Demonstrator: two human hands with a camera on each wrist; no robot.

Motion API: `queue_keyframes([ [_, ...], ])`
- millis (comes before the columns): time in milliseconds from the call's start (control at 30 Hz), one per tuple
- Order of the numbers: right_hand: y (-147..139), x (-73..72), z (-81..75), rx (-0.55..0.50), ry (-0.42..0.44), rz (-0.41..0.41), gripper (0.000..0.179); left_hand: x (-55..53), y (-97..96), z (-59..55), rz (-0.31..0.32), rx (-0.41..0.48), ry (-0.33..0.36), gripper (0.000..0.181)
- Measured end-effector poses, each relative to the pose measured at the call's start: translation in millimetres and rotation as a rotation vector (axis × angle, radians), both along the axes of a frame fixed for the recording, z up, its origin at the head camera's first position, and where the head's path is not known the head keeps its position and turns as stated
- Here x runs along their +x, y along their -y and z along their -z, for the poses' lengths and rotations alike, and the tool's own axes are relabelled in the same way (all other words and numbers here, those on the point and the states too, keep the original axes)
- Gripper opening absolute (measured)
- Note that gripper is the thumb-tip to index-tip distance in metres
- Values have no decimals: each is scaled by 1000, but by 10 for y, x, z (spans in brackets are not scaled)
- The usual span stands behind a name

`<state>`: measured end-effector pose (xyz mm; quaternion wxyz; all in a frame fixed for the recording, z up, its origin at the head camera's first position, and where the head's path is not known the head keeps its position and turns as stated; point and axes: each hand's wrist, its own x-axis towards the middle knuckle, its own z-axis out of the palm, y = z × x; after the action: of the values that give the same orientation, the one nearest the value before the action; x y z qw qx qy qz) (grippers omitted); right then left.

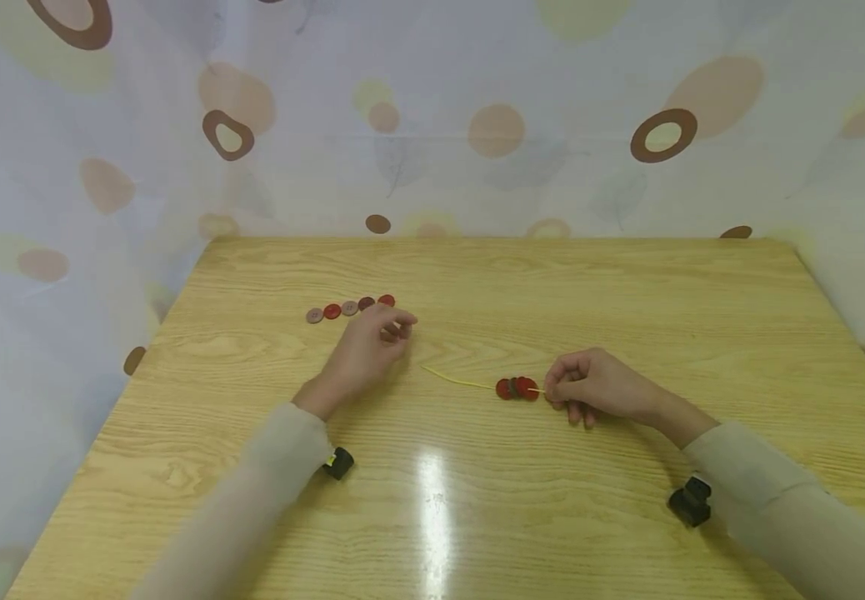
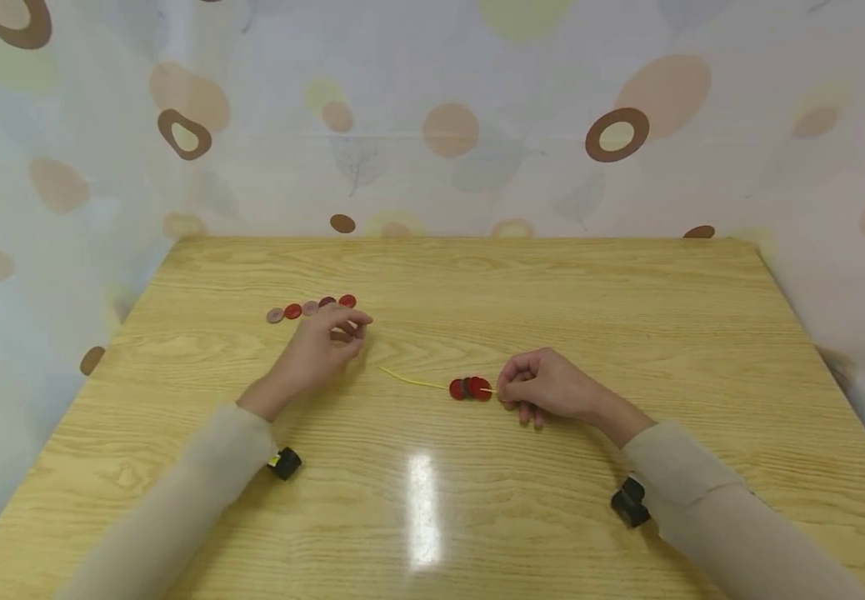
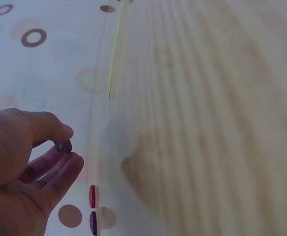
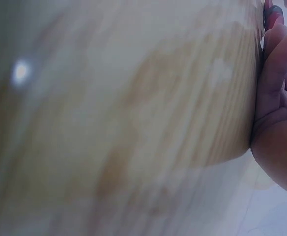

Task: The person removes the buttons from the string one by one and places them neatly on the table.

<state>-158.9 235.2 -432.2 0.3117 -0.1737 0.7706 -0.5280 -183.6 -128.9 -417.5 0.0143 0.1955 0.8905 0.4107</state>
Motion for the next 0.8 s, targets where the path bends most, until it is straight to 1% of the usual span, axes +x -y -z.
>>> queue_keyframes([
  [133, -1, 10, -20, -4, 10, 10, 17, -198, -50, -82, -6, -190, -76, 27],
  [200, 6, 17, -36, -7, 12, 13, 17, -293, -80, -110, -13, -286, -98, 26],
  [267, 18, 24, -48, -7, 10, 12, 18, -385, -104, -122, -15, -360, -123, 27],
  [333, 35, 31, -52, -4, 6, 11, 18, -466, -112, -117, -12, -412, -137, 30],
  [400, 50, 37, -51, -1, 8, 13, 18, -526, -102, -103, -12, -445, -141, 32],
  [500, 73, 41, -39, 1, 16, 16, 17, -578, -58, -91, -28, -472, -140, 33],
  [633, 91, 36, -28, -5, 12, 7, 16, -612, 29, -96, -47, -467, -122, 30],
  [800, 84, 26, -36, -8, 16, 5, 15, -649, 108, -104, -50, -477, -96, 23],
])
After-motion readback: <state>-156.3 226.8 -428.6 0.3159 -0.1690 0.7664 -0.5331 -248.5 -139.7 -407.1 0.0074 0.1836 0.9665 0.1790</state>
